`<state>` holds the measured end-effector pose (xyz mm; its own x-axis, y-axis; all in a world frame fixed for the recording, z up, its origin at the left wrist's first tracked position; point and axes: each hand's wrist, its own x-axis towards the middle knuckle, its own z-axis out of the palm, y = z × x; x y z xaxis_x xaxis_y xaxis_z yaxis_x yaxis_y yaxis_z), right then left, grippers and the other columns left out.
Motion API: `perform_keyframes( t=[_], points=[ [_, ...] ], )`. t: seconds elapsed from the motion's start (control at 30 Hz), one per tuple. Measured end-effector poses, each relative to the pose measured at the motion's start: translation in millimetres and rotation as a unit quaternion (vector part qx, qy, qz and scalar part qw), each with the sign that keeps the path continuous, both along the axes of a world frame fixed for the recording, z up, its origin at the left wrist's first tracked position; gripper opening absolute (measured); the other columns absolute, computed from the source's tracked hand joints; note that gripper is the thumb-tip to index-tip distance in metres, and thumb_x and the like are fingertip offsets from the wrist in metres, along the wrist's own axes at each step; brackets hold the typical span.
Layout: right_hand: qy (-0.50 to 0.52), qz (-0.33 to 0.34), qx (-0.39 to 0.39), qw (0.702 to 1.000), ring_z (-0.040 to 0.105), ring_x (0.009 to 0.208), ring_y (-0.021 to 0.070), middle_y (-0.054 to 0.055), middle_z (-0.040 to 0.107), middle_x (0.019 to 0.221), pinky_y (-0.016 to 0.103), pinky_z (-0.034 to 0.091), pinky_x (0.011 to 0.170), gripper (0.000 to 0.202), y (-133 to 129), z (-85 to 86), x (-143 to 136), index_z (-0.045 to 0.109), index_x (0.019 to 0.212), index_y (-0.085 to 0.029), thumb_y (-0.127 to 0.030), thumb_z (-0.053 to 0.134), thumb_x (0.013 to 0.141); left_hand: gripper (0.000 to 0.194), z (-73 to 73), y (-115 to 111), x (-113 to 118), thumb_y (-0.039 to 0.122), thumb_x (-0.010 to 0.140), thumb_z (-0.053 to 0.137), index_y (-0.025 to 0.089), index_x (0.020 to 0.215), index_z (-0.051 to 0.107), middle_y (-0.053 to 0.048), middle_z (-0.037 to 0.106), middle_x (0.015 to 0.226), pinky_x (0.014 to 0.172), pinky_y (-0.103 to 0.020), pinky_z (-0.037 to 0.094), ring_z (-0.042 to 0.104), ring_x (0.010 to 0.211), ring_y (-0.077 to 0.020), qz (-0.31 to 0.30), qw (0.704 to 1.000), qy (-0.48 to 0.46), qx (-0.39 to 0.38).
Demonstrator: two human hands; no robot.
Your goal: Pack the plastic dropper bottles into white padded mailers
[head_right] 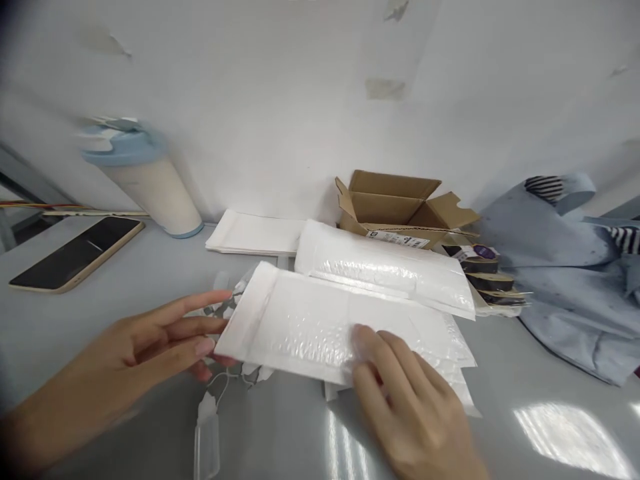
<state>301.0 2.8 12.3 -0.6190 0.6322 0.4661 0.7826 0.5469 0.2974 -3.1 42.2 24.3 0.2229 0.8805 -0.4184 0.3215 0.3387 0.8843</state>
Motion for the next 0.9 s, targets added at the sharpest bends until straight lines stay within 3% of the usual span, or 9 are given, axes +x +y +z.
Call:
perform_keyframes(
  t=[0.13, 0.23, 0.47, 0.57, 0.73, 0.9],
  points=[
    [0.0, -0.036, 0.015, 0.999, 0.063, 0.085, 0.0262, 0.015, 0.067, 0.103, 0.033, 0.046, 0.063, 0.021, 9, 1.2, 6, 0.053, 0.071, -0.016, 0.0, 0.051, 0.084, 0.06, -3.4, 0, 3, 0.054, 0.088, 0.057, 0.032, 0.141, 0.039, -0.004, 0.069, 0.114, 0.078, -0.032, 0.058, 0.069, 0.088, -0.021, -0.037, 0.998, -0.032, -0.031],
    [0.016, -0.038, -0.01, 0.999, 0.063, 0.081, 0.0247, 0.012, 0.066, 0.096, 0.034, 0.046, 0.062, 0.017, 11, 4.8, 10, 0.057, 0.079, -0.016, -0.005, 0.046, 0.088, 0.058, -5.9, -1, 6, 0.058, 0.089, 0.053, 0.03, 0.138, 0.042, -0.005, 0.069, 0.111, 0.076, -0.032, 0.058, 0.069, 0.087, -0.0212, -0.039, 0.997, -0.044, -0.039],
    [0.09, -0.058, -0.052, 0.993, 0.064, 0.088, 0.0218, 0.007, 0.063, 0.105, 0.034, 0.048, 0.068, 0.012, 7, 16.5, 44, 0.056, 0.089, -0.02, -0.015, 0.046, 0.09, 0.051, -10.1, -5, 8, 0.057, 0.09, 0.051, 0.034, 0.135, 0.044, 0.0, 0.071, 0.102, 0.076, -0.031, 0.054, 0.068, 0.087, -0.0203, -0.058, 0.996, -0.045, -0.046],
    [0.112, -0.077, -0.028, 0.99, 0.065, 0.083, 0.0221, 0.005, 0.065, 0.101, 0.034, 0.049, 0.064, 0.011, 9, 20.5, 59, 0.053, 0.082, -0.023, -0.015, 0.048, 0.087, 0.05, -9.3, -5, 9, 0.057, 0.09, 0.052, 0.035, 0.134, 0.045, 0.0, 0.071, 0.102, 0.076, -0.029, 0.054, 0.068, 0.087, -0.0193, -0.062, 0.996, -0.039, -0.046],
    [0.116, -0.197, 0.042, 0.973, 0.066, 0.078, 0.0246, 0.004, 0.07, 0.092, 0.033, 0.046, 0.056, 0.022, 20, 21.9, 67, 0.045, 0.067, -0.024, -0.006, 0.043, 0.079, 0.049, -8.1, -6, 9, 0.058, 0.089, 0.051, 0.036, 0.133, 0.046, 0.0, 0.071, 0.101, 0.074, -0.026, 0.054, 0.067, 0.09, -0.019, -0.07, 0.996, -0.026, -0.039],
    [0.121, -0.224, 0.054, 0.965, 0.065, 0.075, 0.0234, 0.004, 0.071, 0.092, 0.03, 0.044, 0.056, 0.022, 28, 16.9, 80, 0.046, 0.059, -0.023, -0.008, 0.038, 0.075, 0.052, -0.1, -9, 13, 0.055, 0.09, 0.049, 0.032, 0.136, 0.044, -0.003, 0.07, 0.101, 0.075, -0.03, 0.053, 0.066, 0.089, -0.0206, -0.081, 0.996, -0.017, -0.041]
  ],
)
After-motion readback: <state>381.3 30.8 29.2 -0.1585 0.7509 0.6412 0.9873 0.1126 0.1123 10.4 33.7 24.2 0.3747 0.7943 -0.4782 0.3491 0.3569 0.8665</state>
